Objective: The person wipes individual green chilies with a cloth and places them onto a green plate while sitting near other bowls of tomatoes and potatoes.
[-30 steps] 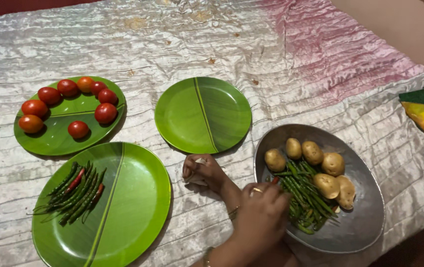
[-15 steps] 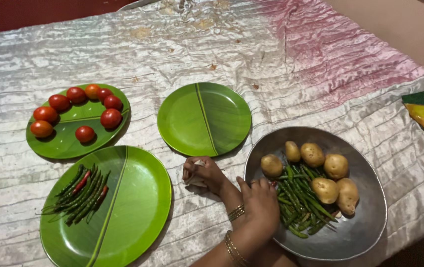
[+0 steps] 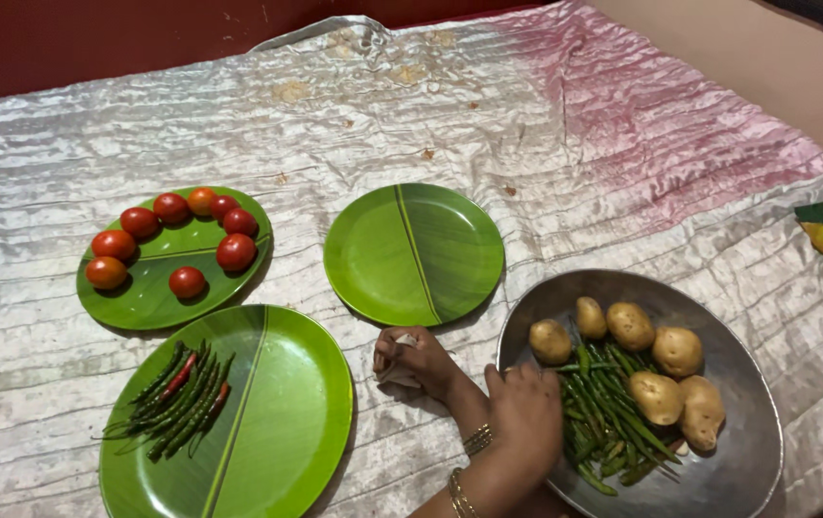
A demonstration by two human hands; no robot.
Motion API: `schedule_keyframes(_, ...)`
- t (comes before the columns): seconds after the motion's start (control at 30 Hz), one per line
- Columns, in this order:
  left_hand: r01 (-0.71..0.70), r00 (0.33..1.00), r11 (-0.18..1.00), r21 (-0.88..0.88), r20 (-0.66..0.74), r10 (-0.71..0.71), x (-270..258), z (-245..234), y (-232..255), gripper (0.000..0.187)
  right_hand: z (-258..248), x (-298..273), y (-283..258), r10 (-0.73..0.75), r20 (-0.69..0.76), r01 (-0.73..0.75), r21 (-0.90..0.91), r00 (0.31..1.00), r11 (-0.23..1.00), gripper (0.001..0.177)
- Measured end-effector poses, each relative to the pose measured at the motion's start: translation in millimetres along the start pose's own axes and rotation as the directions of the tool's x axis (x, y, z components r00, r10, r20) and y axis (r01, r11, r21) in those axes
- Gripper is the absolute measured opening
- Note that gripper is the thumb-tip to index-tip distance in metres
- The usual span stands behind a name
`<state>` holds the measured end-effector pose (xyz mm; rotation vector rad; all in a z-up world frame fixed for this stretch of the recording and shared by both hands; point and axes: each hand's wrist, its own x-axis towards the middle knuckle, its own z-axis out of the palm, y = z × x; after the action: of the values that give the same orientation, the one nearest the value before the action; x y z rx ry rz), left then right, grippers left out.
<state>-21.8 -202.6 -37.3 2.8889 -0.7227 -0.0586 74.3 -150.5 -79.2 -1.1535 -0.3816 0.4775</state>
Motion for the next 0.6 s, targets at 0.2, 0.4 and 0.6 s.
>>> schedule_keyframes(0.2, -0.024, 0.982, 0.992, -0.128, -0.187, -0.001, 0.0, 2.6, -0.8, 0.024, 0.1, -0.9, -1.3, -0.013, -0.004, 0.013, -0.013, 1.0, 1.0, 0.032)
schedule_keyframes(0.4, -0.182, 0.901, 0.885, -0.429, -0.433, -0.024, -8.1, -16.5, -5.9, 0.026, -2.7, -1.2, 0.1, -0.047, -0.032, 0.045, -0.052, 0.998, 0.998, 0.035)
schedule_keyframes(0.6, -0.315, 0.842, 0.69, -0.651, -0.527, -0.113, -27.1, -70.6, -21.3, 0.021, 13.4, -21.9, -34.0, -0.625, -0.082, 0.398, -0.705, 0.776, 0.587, 0.034)
